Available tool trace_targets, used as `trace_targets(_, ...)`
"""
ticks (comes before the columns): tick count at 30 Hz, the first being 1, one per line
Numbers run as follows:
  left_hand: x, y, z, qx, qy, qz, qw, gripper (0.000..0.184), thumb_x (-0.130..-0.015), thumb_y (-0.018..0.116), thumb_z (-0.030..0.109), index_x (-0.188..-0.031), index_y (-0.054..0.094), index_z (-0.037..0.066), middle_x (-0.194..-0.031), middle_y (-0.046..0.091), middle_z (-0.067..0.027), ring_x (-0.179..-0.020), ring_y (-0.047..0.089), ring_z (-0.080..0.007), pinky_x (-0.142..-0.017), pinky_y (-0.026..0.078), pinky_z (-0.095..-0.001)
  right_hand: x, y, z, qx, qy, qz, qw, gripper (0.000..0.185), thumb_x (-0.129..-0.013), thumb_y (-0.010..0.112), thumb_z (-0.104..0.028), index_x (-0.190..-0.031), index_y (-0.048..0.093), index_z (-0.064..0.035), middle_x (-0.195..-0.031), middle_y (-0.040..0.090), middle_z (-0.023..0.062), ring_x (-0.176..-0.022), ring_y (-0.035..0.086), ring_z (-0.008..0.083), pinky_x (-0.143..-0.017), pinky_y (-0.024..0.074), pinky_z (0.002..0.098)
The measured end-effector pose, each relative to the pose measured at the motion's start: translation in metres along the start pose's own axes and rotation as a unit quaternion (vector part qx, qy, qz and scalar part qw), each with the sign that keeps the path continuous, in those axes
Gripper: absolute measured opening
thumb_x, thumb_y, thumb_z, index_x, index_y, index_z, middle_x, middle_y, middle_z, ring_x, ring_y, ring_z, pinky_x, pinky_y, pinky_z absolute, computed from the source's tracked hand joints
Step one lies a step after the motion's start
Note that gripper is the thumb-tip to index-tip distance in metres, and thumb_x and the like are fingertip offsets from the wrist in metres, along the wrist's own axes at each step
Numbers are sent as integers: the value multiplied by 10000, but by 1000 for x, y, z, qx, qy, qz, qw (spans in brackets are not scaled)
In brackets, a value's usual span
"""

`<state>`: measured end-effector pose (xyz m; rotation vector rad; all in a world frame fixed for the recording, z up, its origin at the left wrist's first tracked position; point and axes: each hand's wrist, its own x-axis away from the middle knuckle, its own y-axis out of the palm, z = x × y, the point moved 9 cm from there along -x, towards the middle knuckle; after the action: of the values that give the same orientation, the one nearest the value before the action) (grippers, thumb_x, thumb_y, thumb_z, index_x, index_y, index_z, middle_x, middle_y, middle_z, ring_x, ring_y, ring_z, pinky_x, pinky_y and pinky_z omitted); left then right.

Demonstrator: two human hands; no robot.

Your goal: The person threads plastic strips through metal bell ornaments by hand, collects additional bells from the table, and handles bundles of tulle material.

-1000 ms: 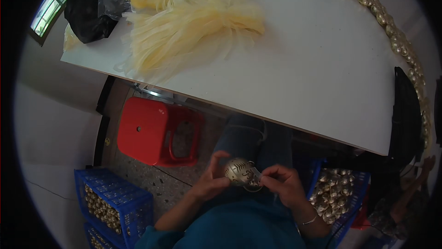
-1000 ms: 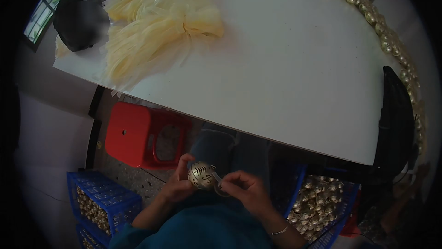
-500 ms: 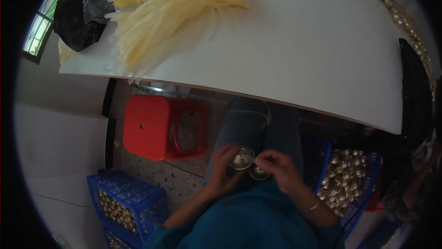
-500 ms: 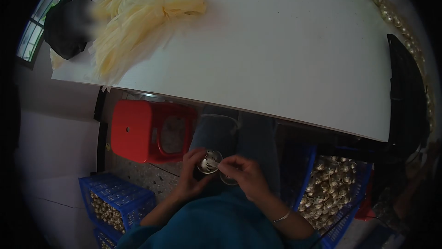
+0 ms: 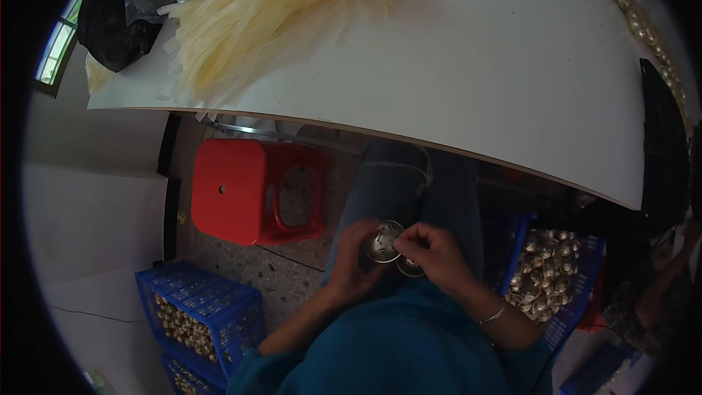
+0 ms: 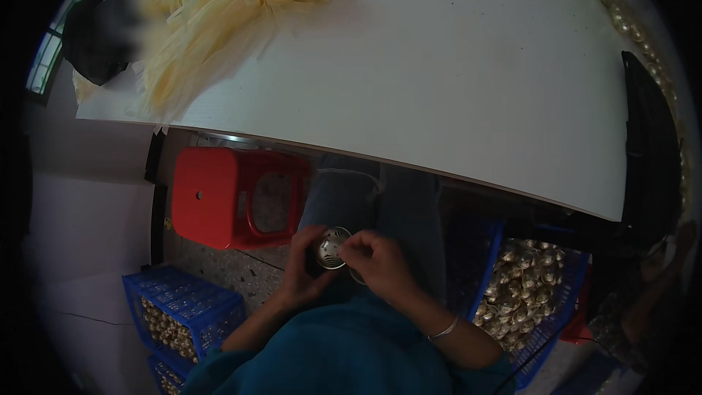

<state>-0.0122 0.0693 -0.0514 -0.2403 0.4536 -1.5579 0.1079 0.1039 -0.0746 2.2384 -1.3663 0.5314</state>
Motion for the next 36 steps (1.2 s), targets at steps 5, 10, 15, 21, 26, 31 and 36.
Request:
trace_targets(5,0,1,1,-10,12,0,1000,714,-562,714,-16,-1191,381,41,-1174,425,-167,-1094,416,-326,-919,343,-370,0,-2,-1,7,-16,17,1000,91,-794,601,-110,-828,575,-29,-727,556,-16,-642,486,27,-559,379,162)
trace_targets(10,0,1,2,-9,19,7,1000,709,-562,715,-7,-1187,385,42,-1173,428,-165,-1084,423,-325,-911,345,-371,1,-4,1,-4,-20,29,999,83,-793,598,-100,-821,567,-28,-724,554,-15,-640,487,29,-556,379,158)
trace_targets(15,-1,1,6,-28,44,9,999,700,-562,716,8,-1180,390,45,-1164,436,-166,-1075,427,-322,-899,345,-377,-2,-2,0,7,-25,43,999,82,-795,598,-100,-816,564,-28,-723,555,-14,-639,491,30,-556,384,161)
trace_targets(21,-4,-2,14,-11,33,-1,999,682,-569,714,25,-1173,400,52,-1161,443,-164,-1083,423,-321,-902,339,-383,2,-4,-2,38,-63,58,996,88,-803,594,-106,-821,561,-26,-720,559,-10,-622,495,29,-543,390,159)
trace_targets(26,-3,-1,11,7,6,-35,999,646,-592,741,82,-1153,423,50,-1176,422,-165,-1083,425,-315,-908,351,-375,4,-12,9,-33,-5,78,996,96,-812,593,-117,-831,563,-28,-732,569,0,-597,496,25,-521,393,156)
trace_targets(31,-2,2,3,-12,16,15,1000,660,-578,765,113,-1143,430,49,-1143,424,-168,-1054,443,-314,-868,392,-375,10,-13,-4,-24,-71,110,991,108,-814,596,-124,-848,571,-24,-728,571,-1,-614,497,29,-540,401,161)
trace_targets(36,-2,0,6,-43,-11,40,998,673,-564,780,139,-1133,433,48,-1100,438,-171,-1022,454,-321,-837,413,-380,10,-7,4,0,-75,102,992,122,-809,605,-134,-843,572,-21,-717,562,-9,-635,492,28,-557,399,164)
